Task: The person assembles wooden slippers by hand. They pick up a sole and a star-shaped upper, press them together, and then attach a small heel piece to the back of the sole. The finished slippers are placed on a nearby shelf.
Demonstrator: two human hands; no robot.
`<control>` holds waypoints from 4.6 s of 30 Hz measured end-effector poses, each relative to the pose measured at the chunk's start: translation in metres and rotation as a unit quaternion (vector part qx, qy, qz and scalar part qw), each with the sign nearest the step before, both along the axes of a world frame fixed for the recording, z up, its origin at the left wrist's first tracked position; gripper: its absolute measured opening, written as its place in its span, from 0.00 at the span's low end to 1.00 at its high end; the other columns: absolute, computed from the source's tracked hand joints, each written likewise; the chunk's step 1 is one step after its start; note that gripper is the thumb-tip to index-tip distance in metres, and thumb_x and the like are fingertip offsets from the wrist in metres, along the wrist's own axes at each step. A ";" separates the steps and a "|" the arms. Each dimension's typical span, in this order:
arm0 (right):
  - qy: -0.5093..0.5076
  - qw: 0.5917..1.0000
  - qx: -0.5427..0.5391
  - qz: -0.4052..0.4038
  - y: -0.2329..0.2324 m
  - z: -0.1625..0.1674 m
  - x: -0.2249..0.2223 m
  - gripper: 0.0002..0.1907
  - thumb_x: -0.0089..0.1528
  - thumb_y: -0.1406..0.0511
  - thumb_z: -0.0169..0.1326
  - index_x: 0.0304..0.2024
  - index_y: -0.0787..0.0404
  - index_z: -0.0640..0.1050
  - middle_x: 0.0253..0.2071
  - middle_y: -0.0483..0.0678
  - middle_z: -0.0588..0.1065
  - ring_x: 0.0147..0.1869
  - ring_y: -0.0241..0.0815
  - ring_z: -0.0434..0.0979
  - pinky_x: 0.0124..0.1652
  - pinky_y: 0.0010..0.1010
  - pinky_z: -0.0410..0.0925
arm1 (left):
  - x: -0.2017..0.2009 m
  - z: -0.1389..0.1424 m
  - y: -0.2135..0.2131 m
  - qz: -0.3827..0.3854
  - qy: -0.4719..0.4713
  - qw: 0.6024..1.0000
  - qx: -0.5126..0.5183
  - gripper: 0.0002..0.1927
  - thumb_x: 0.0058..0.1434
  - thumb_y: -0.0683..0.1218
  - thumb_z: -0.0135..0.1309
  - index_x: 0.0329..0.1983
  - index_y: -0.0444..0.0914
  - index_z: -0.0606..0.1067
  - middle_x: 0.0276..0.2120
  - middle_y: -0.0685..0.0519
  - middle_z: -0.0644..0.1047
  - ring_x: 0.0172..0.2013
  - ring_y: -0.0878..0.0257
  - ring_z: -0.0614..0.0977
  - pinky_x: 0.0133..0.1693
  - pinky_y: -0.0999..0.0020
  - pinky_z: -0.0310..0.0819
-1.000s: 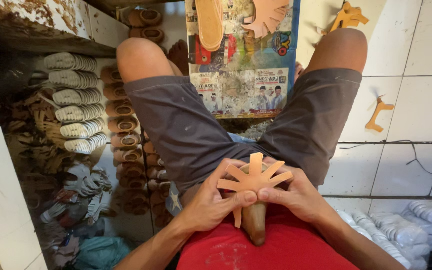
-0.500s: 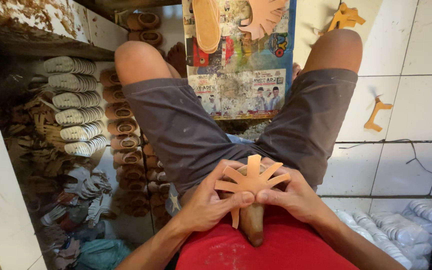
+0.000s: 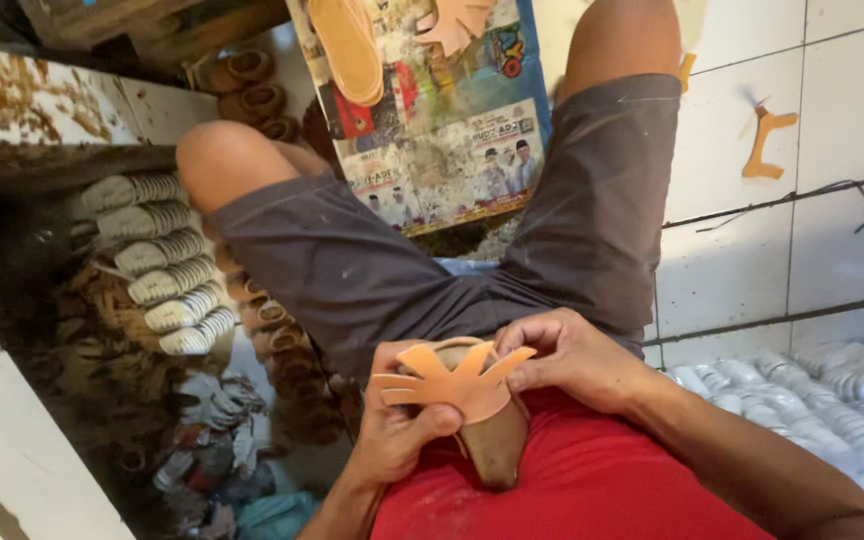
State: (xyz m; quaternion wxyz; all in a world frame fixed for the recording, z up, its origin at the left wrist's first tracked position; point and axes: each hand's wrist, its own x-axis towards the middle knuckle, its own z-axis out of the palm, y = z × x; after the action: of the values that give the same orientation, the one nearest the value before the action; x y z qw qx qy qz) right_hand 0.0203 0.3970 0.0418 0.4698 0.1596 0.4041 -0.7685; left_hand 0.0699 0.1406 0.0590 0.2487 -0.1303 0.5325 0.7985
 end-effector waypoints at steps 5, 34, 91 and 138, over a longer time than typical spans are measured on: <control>0.020 0.999 -0.030 -0.025 0.001 0.006 0.000 0.05 0.60 0.71 0.62 0.34 0.70 0.81 0.38 0.48 0.79 0.43 0.36 0.77 0.46 0.29 0.71 | 0.008 -0.009 -0.004 0.023 0.000 1.000 0.019 0.33 0.58 0.46 0.69 0.59 0.34 0.64 0.51 0.47 0.75 0.51 0.61 0.78 0.55 0.63 0.73; -0.107 0.980 -0.157 0.064 -0.009 -0.024 -0.005 0.09 0.58 0.68 0.65 0.35 0.69 0.81 0.32 0.49 0.80 0.36 0.37 0.80 0.40 0.28 0.73 | 0.030 -0.033 -0.019 0.014 0.080 0.994 0.077 0.34 0.60 0.51 0.69 0.59 0.35 0.62 0.63 0.45 0.73 0.56 0.58 0.78 0.59 0.62 0.73; 0.057 0.982 0.100 -0.150 -0.013 0.042 -0.035 0.22 0.53 0.69 0.64 0.50 0.66 0.76 0.44 0.46 0.77 0.49 0.38 0.76 0.49 0.32 0.68 | -0.040 -0.037 0.029 0.069 -0.144 0.938 0.309 0.09 0.73 0.44 0.54 0.50 0.32 0.75 0.39 0.49 0.81 0.37 0.63 0.81 0.39 0.68 0.75; 0.369 0.912 0.150 0.093 0.004 0.082 -0.066 0.40 0.51 0.67 0.70 0.64 0.60 0.68 0.48 0.46 0.75 0.52 0.36 0.76 0.52 0.28 0.70 | -0.073 0.054 0.029 -0.089 0.006 0.994 -0.067 0.21 0.58 0.44 0.67 0.52 0.32 0.77 0.42 0.55 0.81 0.42 0.71 0.80 0.46 0.73 0.77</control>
State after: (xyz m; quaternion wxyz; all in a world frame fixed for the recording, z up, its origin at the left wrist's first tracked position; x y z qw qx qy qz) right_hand -0.0458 0.4011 0.1234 0.3269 -0.1052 0.6726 -0.6555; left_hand -0.0030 0.1696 0.1134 0.3063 -0.0945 0.5960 0.7362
